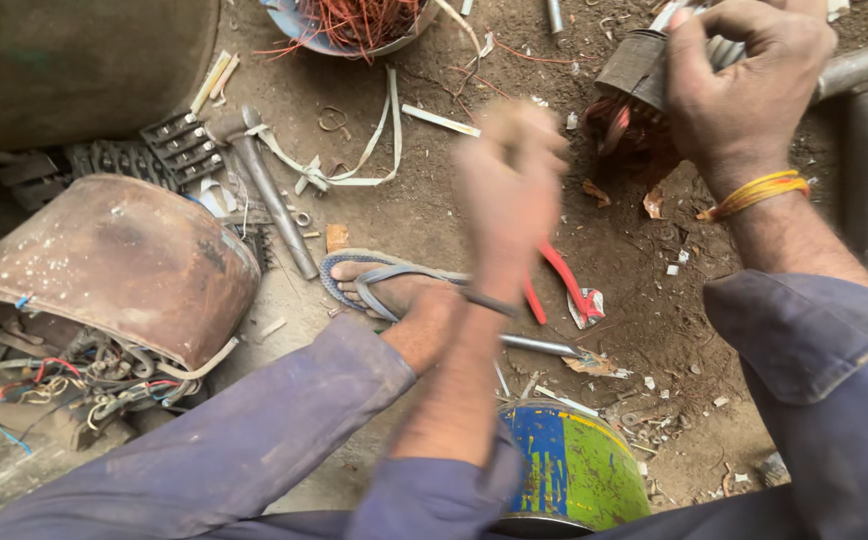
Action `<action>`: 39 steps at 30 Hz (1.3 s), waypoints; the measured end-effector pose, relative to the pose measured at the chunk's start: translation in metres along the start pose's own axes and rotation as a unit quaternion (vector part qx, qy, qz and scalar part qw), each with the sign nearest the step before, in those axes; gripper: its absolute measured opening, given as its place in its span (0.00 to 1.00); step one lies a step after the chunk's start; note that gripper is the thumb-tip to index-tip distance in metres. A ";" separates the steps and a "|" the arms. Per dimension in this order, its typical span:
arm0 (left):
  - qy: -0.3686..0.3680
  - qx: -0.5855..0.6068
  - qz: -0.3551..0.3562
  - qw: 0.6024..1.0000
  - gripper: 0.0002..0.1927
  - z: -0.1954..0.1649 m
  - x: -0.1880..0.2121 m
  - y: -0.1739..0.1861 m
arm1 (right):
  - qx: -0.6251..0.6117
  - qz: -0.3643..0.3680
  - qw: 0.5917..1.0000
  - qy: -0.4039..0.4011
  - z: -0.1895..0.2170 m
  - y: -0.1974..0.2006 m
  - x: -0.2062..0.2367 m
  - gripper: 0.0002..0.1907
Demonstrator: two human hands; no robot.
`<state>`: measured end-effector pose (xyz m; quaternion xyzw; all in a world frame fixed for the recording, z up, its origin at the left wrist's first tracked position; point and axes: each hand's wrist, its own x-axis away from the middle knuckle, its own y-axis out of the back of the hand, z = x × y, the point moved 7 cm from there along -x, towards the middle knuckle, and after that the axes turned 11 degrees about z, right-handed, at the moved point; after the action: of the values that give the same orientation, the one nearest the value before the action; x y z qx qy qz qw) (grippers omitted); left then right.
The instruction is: The person sits on the ground and uses pliers to cut and pull copper wire from a cylindrical motor component. The removed wire is placed into a nearby container. The person repeatedly cuts and pulls sections of wire throughout the clip.
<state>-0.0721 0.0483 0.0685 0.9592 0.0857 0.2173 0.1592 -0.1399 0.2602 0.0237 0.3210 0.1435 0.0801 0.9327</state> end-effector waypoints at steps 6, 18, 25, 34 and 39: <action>0.172 0.093 -0.051 0.979 0.11 0.047 0.054 -0.083 | -0.046 0.009 0.998 -0.048 -0.010 -0.008 0.004 0.16; 0.046 -0.032 -0.007 0.998 0.10 0.048 0.050 -0.089 | -0.125 0.030 0.981 -0.142 -0.068 -0.029 0.021 0.19; 0.018 -0.059 -0.046 0.997 0.17 0.038 0.037 -0.051 | 0.001 0.057 0.996 -0.070 -0.038 -0.021 0.022 0.15; 0.022 -0.001 0.030 0.999 0.16 0.070 0.054 -0.045 | 0.033 0.028 0.999 -0.030 -0.020 0.014 0.041 0.14; 0.176 -0.129 0.040 0.975 0.20 0.090 0.062 -0.032 | 0.087 0.041 0.994 -0.052 -0.005 0.037 0.066 0.23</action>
<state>0.0207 0.0685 0.0045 0.8801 0.0454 0.3978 0.2553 -0.0815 0.3075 0.0289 0.4100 0.0876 0.0888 0.9035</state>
